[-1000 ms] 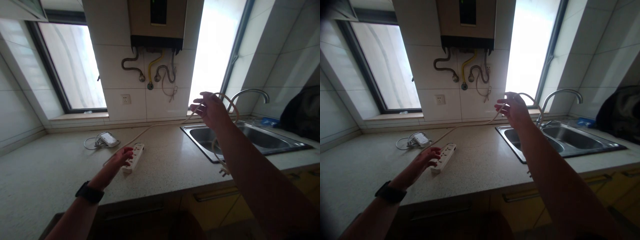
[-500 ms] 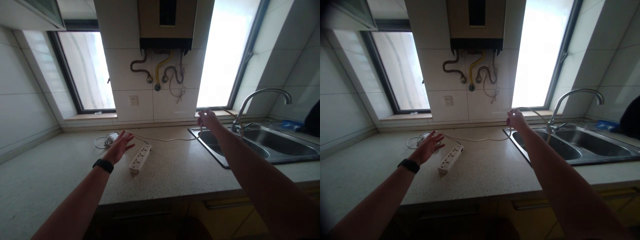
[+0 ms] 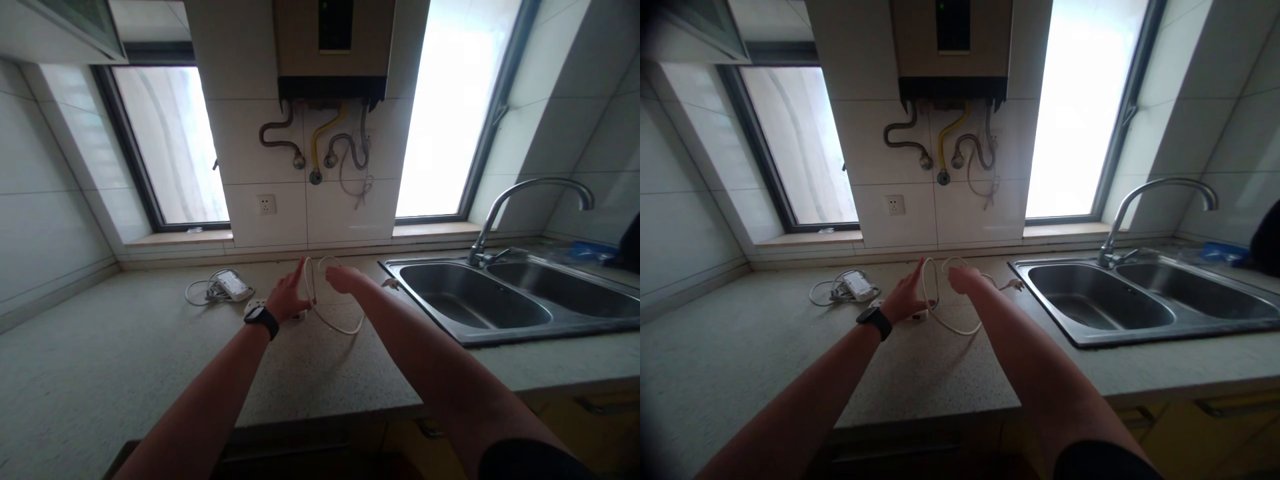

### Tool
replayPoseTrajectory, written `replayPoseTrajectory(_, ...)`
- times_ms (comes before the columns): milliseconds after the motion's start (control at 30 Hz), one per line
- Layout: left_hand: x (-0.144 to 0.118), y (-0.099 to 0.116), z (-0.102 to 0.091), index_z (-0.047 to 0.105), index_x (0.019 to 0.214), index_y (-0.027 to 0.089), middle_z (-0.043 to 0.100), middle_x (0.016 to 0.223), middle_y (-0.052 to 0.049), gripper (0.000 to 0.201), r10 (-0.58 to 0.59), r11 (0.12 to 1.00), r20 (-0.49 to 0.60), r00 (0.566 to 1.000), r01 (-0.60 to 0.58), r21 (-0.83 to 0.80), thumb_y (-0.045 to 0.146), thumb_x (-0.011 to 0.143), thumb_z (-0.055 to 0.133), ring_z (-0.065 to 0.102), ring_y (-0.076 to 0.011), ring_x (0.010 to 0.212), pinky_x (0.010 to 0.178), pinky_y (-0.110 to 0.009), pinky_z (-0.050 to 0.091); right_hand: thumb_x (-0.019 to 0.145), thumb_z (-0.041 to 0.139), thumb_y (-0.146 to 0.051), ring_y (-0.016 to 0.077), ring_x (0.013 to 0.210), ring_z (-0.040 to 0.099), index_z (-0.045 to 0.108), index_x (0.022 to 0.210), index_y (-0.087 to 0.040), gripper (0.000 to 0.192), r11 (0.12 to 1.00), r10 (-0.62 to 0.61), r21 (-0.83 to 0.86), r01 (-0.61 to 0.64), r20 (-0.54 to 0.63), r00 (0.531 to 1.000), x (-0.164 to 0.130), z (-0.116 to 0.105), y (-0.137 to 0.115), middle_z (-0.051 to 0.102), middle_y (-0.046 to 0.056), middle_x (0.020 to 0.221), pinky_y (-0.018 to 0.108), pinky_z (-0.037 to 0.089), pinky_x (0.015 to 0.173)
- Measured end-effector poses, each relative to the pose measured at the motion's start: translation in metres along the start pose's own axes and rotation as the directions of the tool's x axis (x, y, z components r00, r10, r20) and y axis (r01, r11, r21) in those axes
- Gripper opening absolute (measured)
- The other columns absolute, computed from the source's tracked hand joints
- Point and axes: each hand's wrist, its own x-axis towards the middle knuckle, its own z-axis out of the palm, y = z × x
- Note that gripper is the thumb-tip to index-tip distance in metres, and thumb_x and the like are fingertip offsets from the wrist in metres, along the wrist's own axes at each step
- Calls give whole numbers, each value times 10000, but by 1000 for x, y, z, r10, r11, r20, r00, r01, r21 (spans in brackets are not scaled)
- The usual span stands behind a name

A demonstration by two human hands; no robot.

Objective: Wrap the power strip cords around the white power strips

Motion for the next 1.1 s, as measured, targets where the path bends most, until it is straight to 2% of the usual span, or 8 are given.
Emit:
replayPoseTrajectory(100, -8, 1, 8, 40, 1540, 266, 373, 1477, -176, 1189, 12, 997, 3, 1000, -12, 75, 498, 639, 781, 426, -354, 1295, 1034, -487, 342, 931, 492, -283, 307, 1175, 507, 571, 1217, -179, 313, 997, 58, 50, -51, -157, 986, -7, 4, -8, 570, 156, 1235, 472, 412, 961)
replayPoseTrajectory(233, -13, -4, 13, 67, 1538, 267, 274, 1531, -198, 1288, 56, 986, 18, 998, -58, 157, 541, 538, 831, 323, -386, 1366, 1041, -508, 331, 964, 360, -268, 228, 1084, 553, 501, 1258, -181, 338, 866, 283, 500, -4, -485, 827, -25, -15, -21, 587, 129, 1198, 387, 419, 934)
replayPoseTrajectory(333, -13, -9, 15, 136, 1531, 287, 304, 1535, -154, 1191, 138, 966, 84, 987, -152, 211, 574, 582, 794, 323, -353, 1374, 1088, -488, 287, 966, 377, -464, 183, 848, 622, 381, 1362, -208, 471, 676, 123, 719, 163, -328, 937, -54, -32, -44, 636, 83, 1100, 322, 473, 748)
replayPoseTrajectory(433, -10, -12, 19, 178, 1521, 323, 293, 1554, -102, 993, 142, 949, 127, 982, -172, 264, 581, 710, 690, 347, -329, 1365, 1090, -468, 289, 728, 709, -562, 200, 827, 632, 433, 1362, -214, 774, 718, -209, 669, 194, -59, 976, -88, -43, -73, 674, 74, 1034, 294, 448, 720)
replayPoseTrajectory(533, -6, -14, 23, 128, 1531, 314, 308, 1549, -113, 999, 107, 944, 179, 978, -156, 291, 565, 732, 673, 399, -328, 1336, 1059, -462, 330, 644, 743, -616, 210, 769, 635, 643, 1103, -188, 636, 792, -385, 587, 165, 270, 883, -110, -47, -98, 695, 70, 917, 285, 429, 653)
replayPoseTrajectory(700, -2, -17, 23, 142, 1527, 315, 442, 1472, -109, 957, 143, 942, 286, 948, -219, 256, 525, 758, 671, 470, -299, 1296, 1046, -438, 368, 818, 642, -454, 124, 597, 586, 644, 832, -173, 281, 696, -542, 696, 178, 346, 766, -117, -46, -120, 634, -9, 676, 233, 397, 579)
replayPoseTrajectory(867, -22, -26, 18, 228, 1516, 248, 487, 1429, -126, 732, 216, 955, 274, 937, -261, 142, 422, 882, 550, 502, -276, 1261, 1045, -425, 376, 925, 491, -411, 109, 613, 499, 592, 831, -178, 270, 717, -129, 671, 190, -141, 982, -90, -53, -87, 589, -13, 701, 223, 316, 553)
replayPoseTrajectory(1100, -39, -58, 0, 132, 1533, 297, 366, 1524, -91, 971, 25, 951, 184, 983, -80, 300, 717, 762, 548, 317, -324, 1397, 1146, -540, 145, 979, 341, -428, 173, 729, 560, 617, 927, -217, 351, 801, 482, 537, -265, -317, 817, -36, -18, 12, 651, 41, 793, 256, 319, 626)
